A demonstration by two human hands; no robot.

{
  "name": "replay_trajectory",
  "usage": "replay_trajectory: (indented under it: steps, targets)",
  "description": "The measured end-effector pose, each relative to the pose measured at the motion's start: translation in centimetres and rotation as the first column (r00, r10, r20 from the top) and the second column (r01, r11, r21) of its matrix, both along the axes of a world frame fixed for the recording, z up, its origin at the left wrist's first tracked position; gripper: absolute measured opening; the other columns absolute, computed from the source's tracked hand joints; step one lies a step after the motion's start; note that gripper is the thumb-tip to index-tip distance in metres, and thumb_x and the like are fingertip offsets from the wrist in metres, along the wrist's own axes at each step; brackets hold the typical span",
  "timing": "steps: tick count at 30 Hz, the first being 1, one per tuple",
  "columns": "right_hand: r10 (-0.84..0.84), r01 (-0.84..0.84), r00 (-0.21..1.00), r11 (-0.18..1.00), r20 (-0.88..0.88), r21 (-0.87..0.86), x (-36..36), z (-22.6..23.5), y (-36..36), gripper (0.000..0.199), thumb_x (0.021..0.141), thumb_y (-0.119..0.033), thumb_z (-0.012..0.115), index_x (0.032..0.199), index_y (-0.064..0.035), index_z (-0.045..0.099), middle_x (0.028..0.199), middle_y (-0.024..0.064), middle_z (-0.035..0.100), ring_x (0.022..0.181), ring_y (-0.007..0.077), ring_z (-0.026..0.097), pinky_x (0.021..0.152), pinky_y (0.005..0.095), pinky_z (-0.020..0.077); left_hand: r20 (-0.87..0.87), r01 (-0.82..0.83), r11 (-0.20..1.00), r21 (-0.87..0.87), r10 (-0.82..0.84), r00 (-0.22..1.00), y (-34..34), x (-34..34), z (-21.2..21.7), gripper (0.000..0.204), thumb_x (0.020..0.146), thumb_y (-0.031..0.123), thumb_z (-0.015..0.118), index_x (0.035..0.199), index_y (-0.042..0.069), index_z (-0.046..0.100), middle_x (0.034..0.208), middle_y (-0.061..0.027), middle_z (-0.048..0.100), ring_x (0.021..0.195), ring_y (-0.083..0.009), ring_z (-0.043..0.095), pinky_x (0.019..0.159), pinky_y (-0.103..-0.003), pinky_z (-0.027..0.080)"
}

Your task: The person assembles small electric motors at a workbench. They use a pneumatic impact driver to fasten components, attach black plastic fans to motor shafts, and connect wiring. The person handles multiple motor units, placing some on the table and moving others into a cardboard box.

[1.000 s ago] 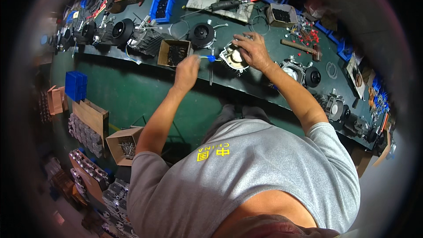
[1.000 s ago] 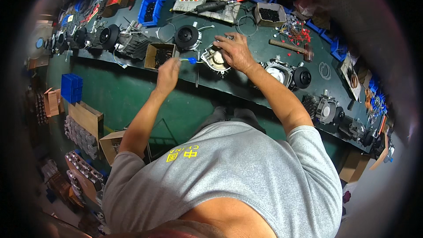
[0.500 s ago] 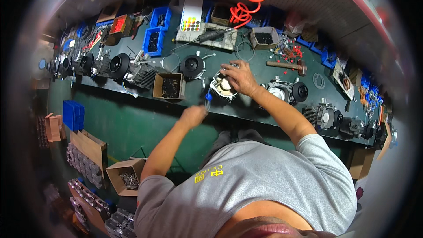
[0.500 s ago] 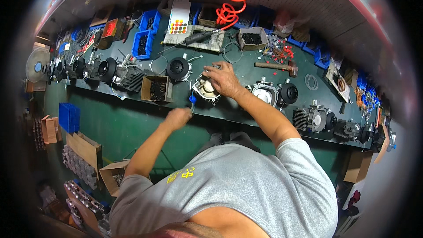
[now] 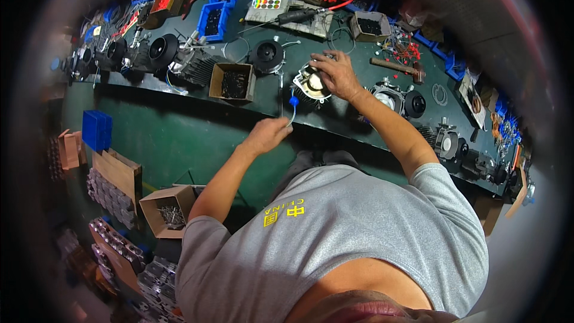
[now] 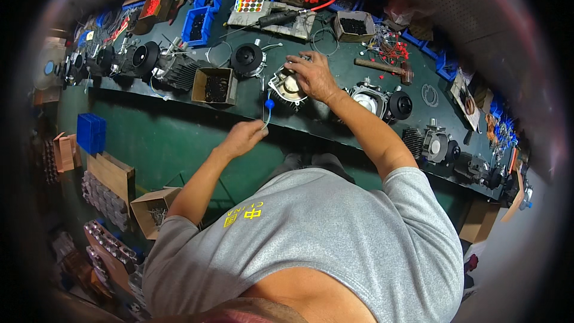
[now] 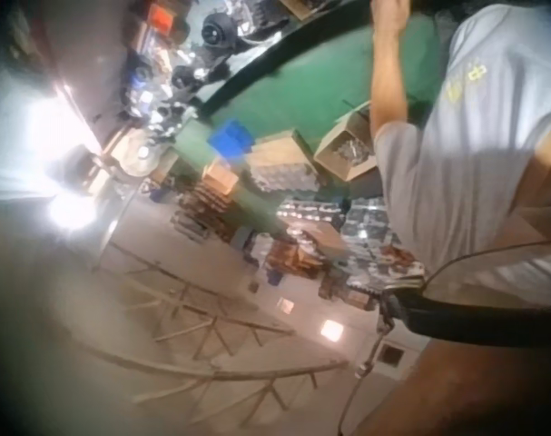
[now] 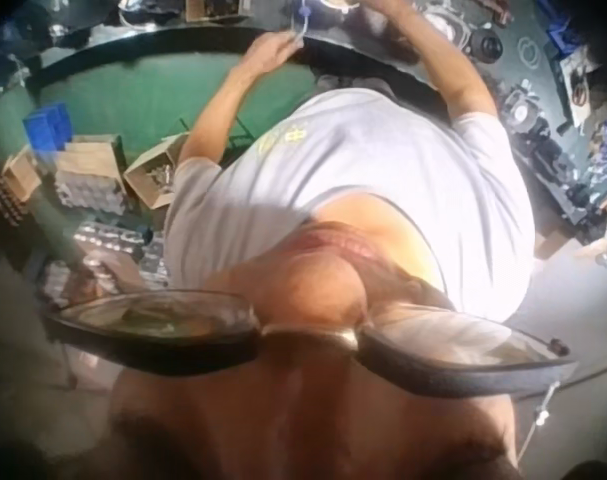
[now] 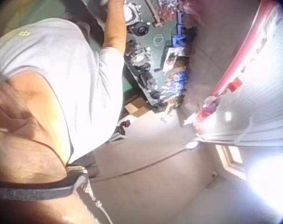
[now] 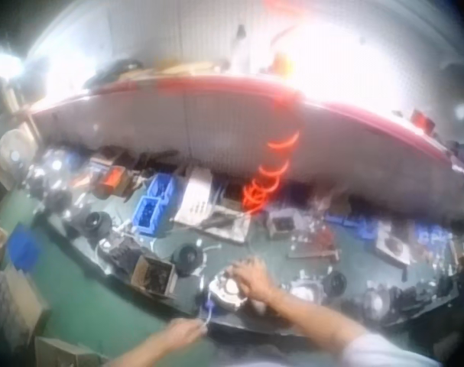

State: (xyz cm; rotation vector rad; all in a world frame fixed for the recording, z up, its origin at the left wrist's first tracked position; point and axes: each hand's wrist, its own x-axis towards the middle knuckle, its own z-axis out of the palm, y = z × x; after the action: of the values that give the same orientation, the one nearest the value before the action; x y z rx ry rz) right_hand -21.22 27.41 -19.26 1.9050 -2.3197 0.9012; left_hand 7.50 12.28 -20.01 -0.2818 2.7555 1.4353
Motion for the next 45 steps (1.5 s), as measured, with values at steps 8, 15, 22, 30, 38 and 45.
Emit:
replay_trajectory:
  steps: [8,15,22,30,38,45]
  targets:
    - [0.006,-0.005,1.000,1.000,-0.027,0.011,0.1,0.4,0.0,0.050,0.084,-0.003,0.067,0.131,-0.0185,0.069,0.145,0.0010,0.062,0.130,0.0375,0.053,0.109,0.0506,0.0399,-0.071,-0.684,0.722,0.106,0.692,0.719,-4.7,-0.2,-9.6,0.024,0.105,0.019,0.056,0.096,0.000,0.069,0.077,-0.0153,0.066,0.073,-0.0196,0.063,0.072,-0.035,0.050]
    - [-0.001,0.001,1.000,1.000,0.010,-0.030,0.0,0.0,0.5,0.049,0.083,-0.003,0.069,0.130,-0.0177,0.069,0.142,0.0013,0.065,0.130,0.0359,0.054,0.111,0.0512,0.0379,-0.001,-0.660,0.717,0.222,0.677,0.736,-1.1,4.5,-13.4,0.026,0.110,0.022,0.052,0.098,0.004,0.066,0.066,0.0059,0.045,0.061,-0.0038,0.039,0.053,-0.026,0.032]
    - [-0.008,0.008,1.000,0.999,-0.003,-0.048,0.1,-0.2,0.4,0.047,0.083,-0.004,0.070,0.128,-0.0171,0.070,0.141,0.0021,0.065,0.131,0.0355,0.053,0.110,0.0511,0.0395,0.097,-0.773,0.569,0.280,0.784,0.613,1.4,5.5,-12.8,0.025,0.110,0.021,0.051,0.098,0.004,0.066,0.068,0.0053,0.047,0.061,-0.0046,0.039,0.053,-0.026,0.033]
    - [0.003,-0.003,1.000,0.999,-0.015,-0.049,0.1,0.0,-0.4,0.048,0.082,-0.004,0.070,0.129,-0.0155,0.068,0.144,0.0046,0.061,0.135,0.0367,0.050,0.112,0.0523,0.0373,0.023,-0.751,0.551,0.365,0.801,0.598,-0.4,-1.2,-8.7,0.028,0.111,0.025,0.050,0.102,0.005,0.068,0.069,0.0050,0.047,0.059,-0.0031,0.041,0.053,-0.024,0.034]
    - [-0.112,0.116,0.992,0.990,0.061,-0.074,0.7,0.6,-0.7,0.060,0.081,0.001,0.067,0.140,-0.0125,0.058,0.156,0.0136,0.049,0.142,0.0409,0.043,0.113,0.0539,0.0379,-0.386,-0.506,0.822,-0.262,0.391,0.836,-6.7,-12.1,-2.1,0.038,0.093,0.012,0.070,0.129,0.002,0.065,0.118,-0.0201,0.067,0.103,-0.0370,0.065,0.089,-0.044,0.052]
    - [-0.300,0.315,0.938,0.947,0.173,-0.067,2.7,2.3,-0.8,0.059,0.081,0.001,0.065,0.139,-0.0061,0.057,0.157,0.0197,0.046,0.143,0.0440,0.041,0.117,0.0535,0.0376,-0.091,-0.192,0.873,-0.449,0.169,0.981,-16.7,-28.4,-4.1,0.057,0.089,0.022,0.076,0.139,0.002,0.056,0.133,-0.0214,0.059,0.127,-0.0411,0.054,0.105,-0.050,0.048]
